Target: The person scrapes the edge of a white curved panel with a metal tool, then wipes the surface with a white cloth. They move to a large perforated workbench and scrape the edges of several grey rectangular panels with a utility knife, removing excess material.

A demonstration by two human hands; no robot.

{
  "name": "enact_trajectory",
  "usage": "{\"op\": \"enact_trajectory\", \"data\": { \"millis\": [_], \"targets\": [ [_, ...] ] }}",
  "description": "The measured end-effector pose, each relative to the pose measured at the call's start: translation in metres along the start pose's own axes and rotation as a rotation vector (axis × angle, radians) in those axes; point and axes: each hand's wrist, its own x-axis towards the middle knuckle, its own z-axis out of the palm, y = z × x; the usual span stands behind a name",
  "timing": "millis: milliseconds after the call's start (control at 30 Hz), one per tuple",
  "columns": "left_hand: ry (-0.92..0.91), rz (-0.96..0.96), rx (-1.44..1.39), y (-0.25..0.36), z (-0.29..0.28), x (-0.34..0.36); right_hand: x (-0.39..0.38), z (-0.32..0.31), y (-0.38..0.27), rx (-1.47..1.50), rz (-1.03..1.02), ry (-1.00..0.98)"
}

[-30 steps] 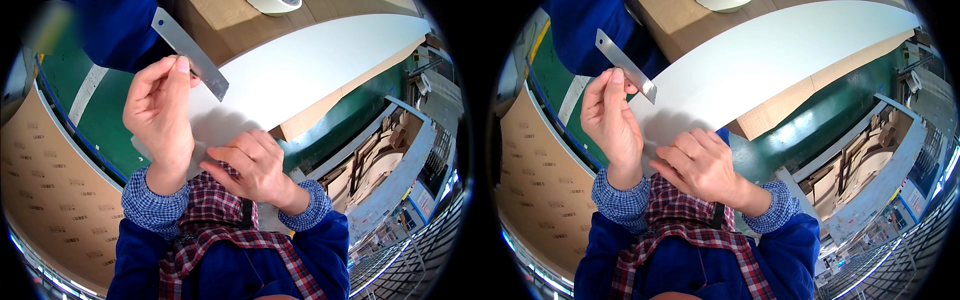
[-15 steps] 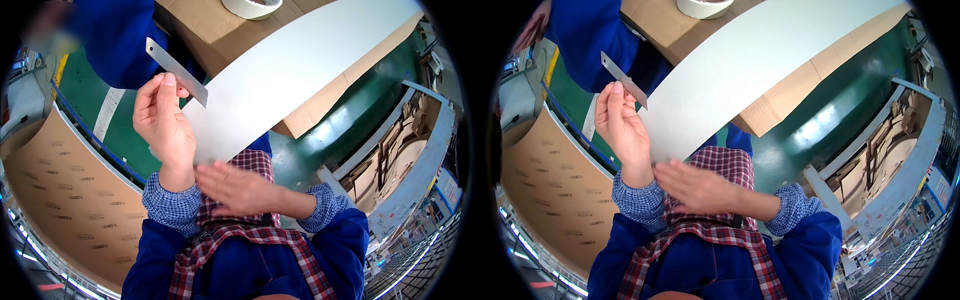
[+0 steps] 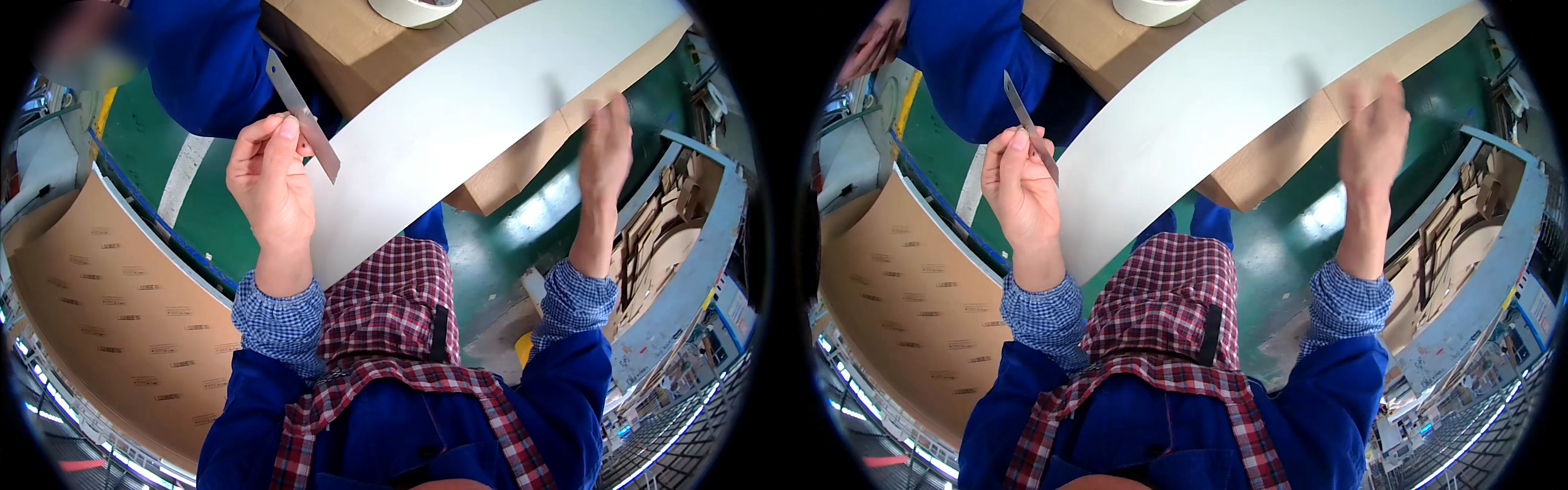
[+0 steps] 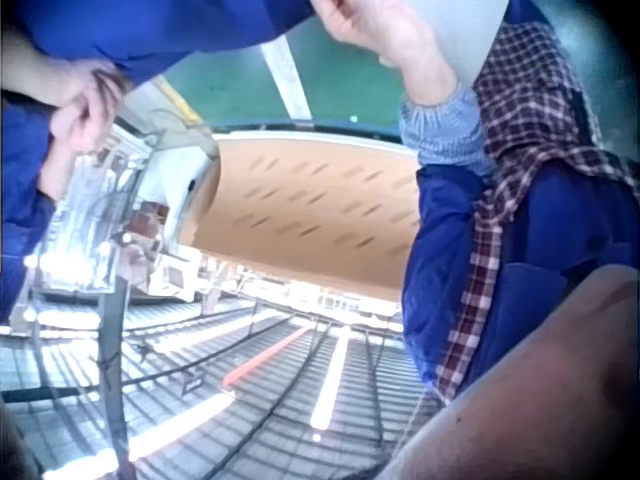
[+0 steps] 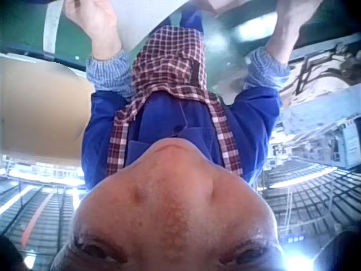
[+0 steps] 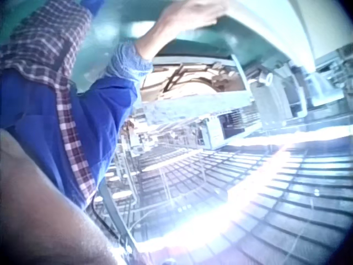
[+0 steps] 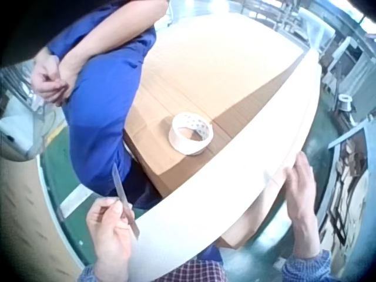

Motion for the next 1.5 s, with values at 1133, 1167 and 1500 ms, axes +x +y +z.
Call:
{"op": "enact_trajectory", "data": {
  "millis": [1133, 1167, 1500],
  "targets": [
    [-0.371, 0.05, 0.668, 0.003, 0.0, -0.018, -0.078, -0.004, -0.178, 1.457, 0.603, -0.411],
    [-0.384, 0.05, 0.706, -0.001, -0.007, -0.01, -0.075, -0.016, -0.179, 1.479, 0.598, -0.354],
    [-0.441, 0.081, 0.97, 0.059, 0.067, -0.042, -0.15, -0.164, -0.074, 1.041, 0.846, 0.255]
  ]
}}
